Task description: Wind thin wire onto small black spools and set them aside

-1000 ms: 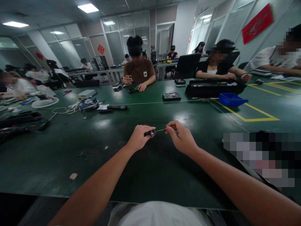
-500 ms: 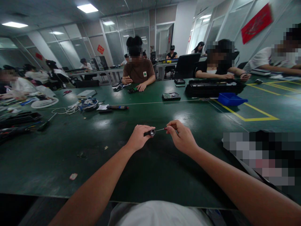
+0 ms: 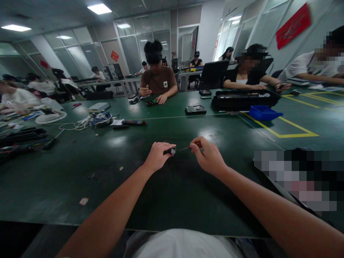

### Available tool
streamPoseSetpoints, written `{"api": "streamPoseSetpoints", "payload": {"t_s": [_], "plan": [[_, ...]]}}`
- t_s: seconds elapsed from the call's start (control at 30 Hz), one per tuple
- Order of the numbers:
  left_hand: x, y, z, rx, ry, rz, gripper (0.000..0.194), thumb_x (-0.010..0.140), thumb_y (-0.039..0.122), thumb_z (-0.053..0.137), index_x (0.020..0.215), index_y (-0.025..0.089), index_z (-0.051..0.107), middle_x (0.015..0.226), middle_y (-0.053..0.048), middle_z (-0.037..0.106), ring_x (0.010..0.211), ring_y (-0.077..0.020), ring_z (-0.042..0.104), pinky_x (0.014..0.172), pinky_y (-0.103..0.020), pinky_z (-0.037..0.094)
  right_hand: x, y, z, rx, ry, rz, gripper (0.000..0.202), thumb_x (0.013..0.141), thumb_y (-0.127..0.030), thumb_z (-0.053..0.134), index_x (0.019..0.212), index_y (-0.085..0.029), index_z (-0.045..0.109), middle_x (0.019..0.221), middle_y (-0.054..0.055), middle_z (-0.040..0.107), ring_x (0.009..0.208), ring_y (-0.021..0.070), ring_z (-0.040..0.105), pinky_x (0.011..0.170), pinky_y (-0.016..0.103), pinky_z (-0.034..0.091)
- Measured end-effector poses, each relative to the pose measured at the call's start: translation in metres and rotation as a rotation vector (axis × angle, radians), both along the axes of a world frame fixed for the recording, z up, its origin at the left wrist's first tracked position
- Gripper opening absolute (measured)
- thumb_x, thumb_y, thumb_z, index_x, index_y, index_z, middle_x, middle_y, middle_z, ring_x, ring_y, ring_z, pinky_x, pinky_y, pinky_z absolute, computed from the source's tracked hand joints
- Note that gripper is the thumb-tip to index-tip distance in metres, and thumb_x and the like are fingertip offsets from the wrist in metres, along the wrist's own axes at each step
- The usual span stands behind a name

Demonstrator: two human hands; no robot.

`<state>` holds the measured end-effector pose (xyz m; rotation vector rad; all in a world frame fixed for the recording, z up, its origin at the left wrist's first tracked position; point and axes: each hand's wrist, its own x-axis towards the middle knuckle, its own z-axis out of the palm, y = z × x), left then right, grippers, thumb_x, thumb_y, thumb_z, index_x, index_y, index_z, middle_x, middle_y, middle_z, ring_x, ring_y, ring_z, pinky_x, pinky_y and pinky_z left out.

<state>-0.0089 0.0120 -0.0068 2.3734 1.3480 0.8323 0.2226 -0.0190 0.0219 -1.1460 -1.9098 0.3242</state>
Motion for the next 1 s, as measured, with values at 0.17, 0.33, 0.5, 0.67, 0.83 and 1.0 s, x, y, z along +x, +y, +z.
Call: {"api": "streamPoseSetpoints", "payload": {"t_s": [0.17,0.33,0.5,0.67,0.83,1.0], "plan": [[0.0007,-0.0012,0.0012,-0.013,0.004,-0.015,0.038,0.086,0.021,0.070,0.122,0.029,0.067,0.122,-0.003,0.069,0.117,-0.0235,0.057,0.110,-0.050,0.033,-0.0007,-0.0022,0.0021,-0.017,0.036,-0.002,0.011,0.097,-0.030,0.047,0.095,-0.022,0.053,0.073,0.002,0.067,0.067,0.0186,0.065,0.064,0.030,0.046],[0.0012,-0.0035,0.0021,-0.031,0.021,-0.019,0.038,0.087,0.021,0.068,0.124,0.032,0.066,0.124,-0.004,0.067,0.119,-0.0251,0.056,0.113,-0.057,0.026,-0.0022,-0.0026,0.0022,-0.028,0.016,0.055,0.008,0.096,-0.029,0.047,0.095,-0.022,0.052,0.075,0.003,0.068,0.070,0.0193,0.067,0.066,0.031,0.047],[0.0000,-0.0008,-0.0016,-0.024,0.020,-0.024,0.038,0.087,0.022,0.069,0.124,0.031,0.066,0.124,-0.003,0.068,0.119,-0.0243,0.056,0.112,-0.055,0.028,-0.0027,-0.0021,0.0028,-0.018,-0.005,0.033,0.008,0.096,-0.028,0.047,0.093,-0.023,0.052,0.074,0.003,0.068,0.070,0.0202,0.066,0.065,0.032,0.048],[-0.0006,0.0007,-0.0015,-0.016,-0.033,-0.009,0.037,0.086,0.021,0.071,0.122,0.029,0.066,0.125,-0.003,0.068,0.119,-0.0233,0.058,0.110,-0.049,0.035,-0.0010,-0.0023,0.0035,0.020,-0.020,-0.025,0.010,0.095,-0.029,0.047,0.092,-0.022,0.053,0.078,0.005,0.069,0.067,0.0202,0.065,0.063,0.032,0.046],[-0.0007,-0.0009,0.0014,-0.010,-0.104,0.052,0.037,0.086,0.021,0.071,0.122,0.025,0.066,0.123,-0.004,0.068,0.117,-0.0237,0.059,0.105,-0.045,0.041,0.0005,-0.0012,0.0027,0.031,-0.004,-0.063,0.011,0.096,-0.031,0.047,0.094,-0.022,0.054,0.075,0.004,0.067,0.065,0.0202,0.064,0.063,0.032,0.045],[-0.0011,0.0064,0.0002,-0.074,-0.402,0.170,0.032,0.087,0.022,0.065,0.119,0.019,0.062,0.122,-0.008,0.065,0.115,-0.0228,0.060,0.105,-0.041,0.044,0.0016,-0.0019,0.0056,0.028,0.022,-0.087,0.012,0.096,-0.031,0.047,0.094,-0.022,0.055,0.075,0.004,0.068,0.067,0.0208,0.065,0.064,0.032,0.045]]}}
